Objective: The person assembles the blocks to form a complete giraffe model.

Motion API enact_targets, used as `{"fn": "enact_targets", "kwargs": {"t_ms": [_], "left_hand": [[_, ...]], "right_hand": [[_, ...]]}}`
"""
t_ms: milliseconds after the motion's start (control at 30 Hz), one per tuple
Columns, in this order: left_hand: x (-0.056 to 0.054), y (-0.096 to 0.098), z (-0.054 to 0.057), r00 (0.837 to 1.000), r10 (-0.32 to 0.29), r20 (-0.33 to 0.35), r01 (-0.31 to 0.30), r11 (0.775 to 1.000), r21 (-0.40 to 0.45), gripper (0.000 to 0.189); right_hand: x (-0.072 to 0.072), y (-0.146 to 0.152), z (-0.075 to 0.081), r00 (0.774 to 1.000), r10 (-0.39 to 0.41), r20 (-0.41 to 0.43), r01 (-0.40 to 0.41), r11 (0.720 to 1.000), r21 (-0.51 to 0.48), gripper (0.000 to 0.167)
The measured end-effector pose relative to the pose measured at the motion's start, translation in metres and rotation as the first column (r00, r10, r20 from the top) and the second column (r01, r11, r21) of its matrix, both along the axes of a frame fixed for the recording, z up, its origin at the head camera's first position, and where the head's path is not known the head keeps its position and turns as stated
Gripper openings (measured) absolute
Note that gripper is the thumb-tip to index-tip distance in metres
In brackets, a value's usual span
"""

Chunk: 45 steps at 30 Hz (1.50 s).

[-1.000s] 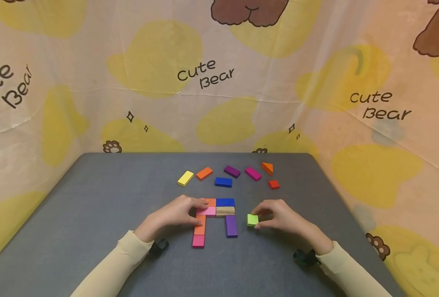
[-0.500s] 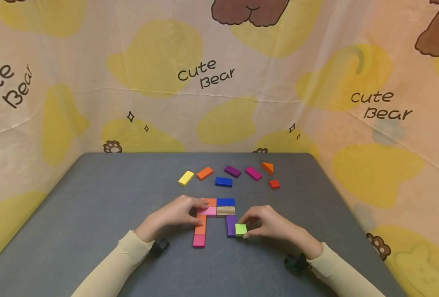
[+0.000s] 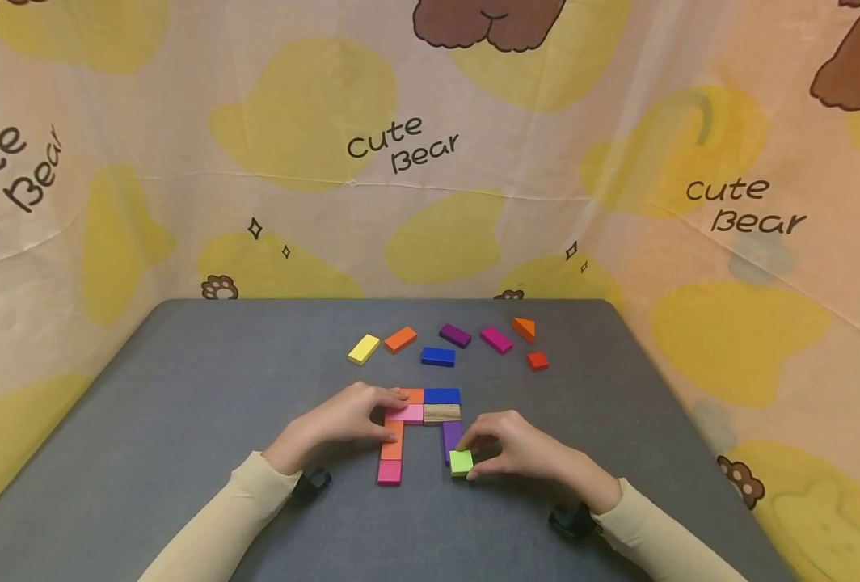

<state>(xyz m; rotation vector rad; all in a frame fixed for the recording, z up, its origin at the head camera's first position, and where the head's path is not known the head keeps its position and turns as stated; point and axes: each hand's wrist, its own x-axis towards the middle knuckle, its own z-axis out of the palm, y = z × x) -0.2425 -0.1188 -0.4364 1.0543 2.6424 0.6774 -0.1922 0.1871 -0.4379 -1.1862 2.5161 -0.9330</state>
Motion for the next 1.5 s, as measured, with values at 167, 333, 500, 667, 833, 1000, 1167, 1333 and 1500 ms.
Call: {"fn": "enact_targets", "kwargs": {"t_ms": [167, 333, 500, 667, 833, 1000, 1167, 1333, 1500], "left_hand": [[-0.0001, 0.0, 0.0002, 1.0, 0.004, 0.003, -0.004, 1.0, -0.003, 0.05], [-0.0002, 0.0002, 0.0012, 1.0, -0.003, 0.004, 0.003, 1.0, -0.003, 0.049], [0.0004, 0.0001, 0.0017, 1.0, -0.002, 0.002, 0.002, 1.0, -0.008, 0.049], [0.0005, 0.0009, 0.0009, 1.0, -0.009, -0.004, 0.009, 1.0, -0.002, 0.049], [-0.0001, 0.001, 0.0007, 1.0, -0.013, -0.007, 0.013, 1.0, -0.005, 0.049], [-0.0004, 0.0005, 0.0006, 1.0, -0.005, -0.003, 0.005, 1.0, -0.004, 0.05], [-0.0007, -0.0002, 0.0001, 1.0, -0.01, 0.001, 0.01, 1.0, 0.005, 0.05], [-0.001, -0.0007, -0.0009, 1.0, -0.009, -0.006, 0.009, 1.0, 0.003, 0.05], [-0.001, -0.0006, -0.0011, 1.0, -0.008, -0.012, 0.008, 1.0, 0.004, 0.05]], "right_hand": [[0.0007, -0.002, -0.0001, 1.0, -0.015, 0.019, 0.015, 1.0, 0.027, 0.033], [0.001, -0.0024, -0.0017, 0.999, -0.016, 0.038, 0.015, 1.0, 0.026, 0.034], [0.0017, -0.0024, -0.002, 0.999, -0.003, 0.041, 0.003, 1.0, 0.015, 0.034], [0.0039, -0.0023, -0.0021, 0.998, -0.001, 0.06, 0.0, 1.0, 0.015, 0.033], [0.0062, -0.0036, -0.002, 0.997, 0.002, 0.081, -0.005, 0.999, 0.034, 0.033], [0.0059, -0.0045, -0.0034, 0.997, 0.013, 0.074, -0.016, 0.999, 0.037, 0.033], [0.0056, -0.0043, -0.0041, 0.999, 0.018, 0.039, -0.02, 0.999, 0.041, 0.034], [0.0051, -0.0044, -0.0048, 1.0, -0.009, 0.021, 0.007, 0.998, 0.062, 0.034], [0.0049, -0.0014, -0.005, 0.998, -0.051, 0.021, 0.049, 0.995, 0.086, 0.036]]}}
